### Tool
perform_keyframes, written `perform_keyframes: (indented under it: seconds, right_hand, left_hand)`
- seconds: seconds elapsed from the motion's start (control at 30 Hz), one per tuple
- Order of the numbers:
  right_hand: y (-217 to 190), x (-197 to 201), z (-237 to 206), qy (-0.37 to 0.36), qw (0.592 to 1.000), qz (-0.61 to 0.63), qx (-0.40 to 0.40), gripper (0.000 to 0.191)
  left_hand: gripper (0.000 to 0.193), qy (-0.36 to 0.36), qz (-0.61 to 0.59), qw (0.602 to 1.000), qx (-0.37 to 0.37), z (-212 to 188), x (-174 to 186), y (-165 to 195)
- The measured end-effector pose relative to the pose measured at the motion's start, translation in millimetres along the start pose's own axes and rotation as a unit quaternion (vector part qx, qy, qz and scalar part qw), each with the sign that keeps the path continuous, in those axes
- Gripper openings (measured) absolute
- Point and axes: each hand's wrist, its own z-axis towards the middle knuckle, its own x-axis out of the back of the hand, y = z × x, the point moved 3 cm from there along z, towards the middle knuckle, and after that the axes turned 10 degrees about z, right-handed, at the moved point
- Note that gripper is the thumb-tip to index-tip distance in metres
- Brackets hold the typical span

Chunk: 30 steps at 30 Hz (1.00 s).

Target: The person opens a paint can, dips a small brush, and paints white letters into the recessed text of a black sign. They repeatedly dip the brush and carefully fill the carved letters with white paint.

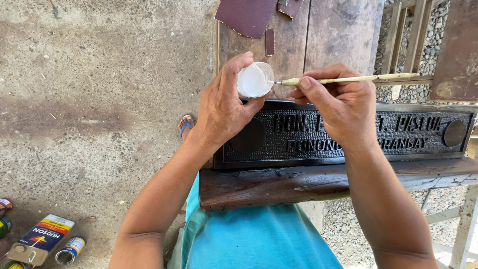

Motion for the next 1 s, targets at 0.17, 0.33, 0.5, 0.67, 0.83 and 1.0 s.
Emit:
perform_keyframes:
  seconds: [0.17,0.33,0.5,0.67,0.83,1.0]
  right_hand:
    - [-1.7,1.0,1.6,0.002,1.0,0.023,-0.012,0.015]
    - [-3.7,1.2,2.9,-0.001,0.998,0.056,-0.019,0.014]
    - [-10.3,-7.5,1.9,-0.017,1.0,0.023,0.012,0.015]
    - [-30.0,-30.1,4.3,-0.099,0.922,-0.322,0.19,0.011]
    - [-40.2,-45.1,5.6,-0.115,0.904,-0.353,0.214,0.015]
    - [-40.1,-47.2,7.8,-0.125,0.898,-0.365,0.212,0.016]
  left_hand:
    - [0.08,-0.012,0.004,1.0,-0.001,-0.7,2.2,0.4]
    - [0.079,-0.01,-0.015,1.0,-0.003,1.9,2.1,-0.2]
    - [0.08,-0.006,-0.04,0.999,0.0,3.1,4.2,-1.1]
    - [0.079,0.005,-0.034,0.999,-0.011,2.6,6.6,0.9]
    - [0.08,-0.006,-0.033,0.999,-0.01,1.8,8.0,1.7]
    - [0.08,-0.003,-0.037,0.999,-0.01,1.6,9.6,3.1]
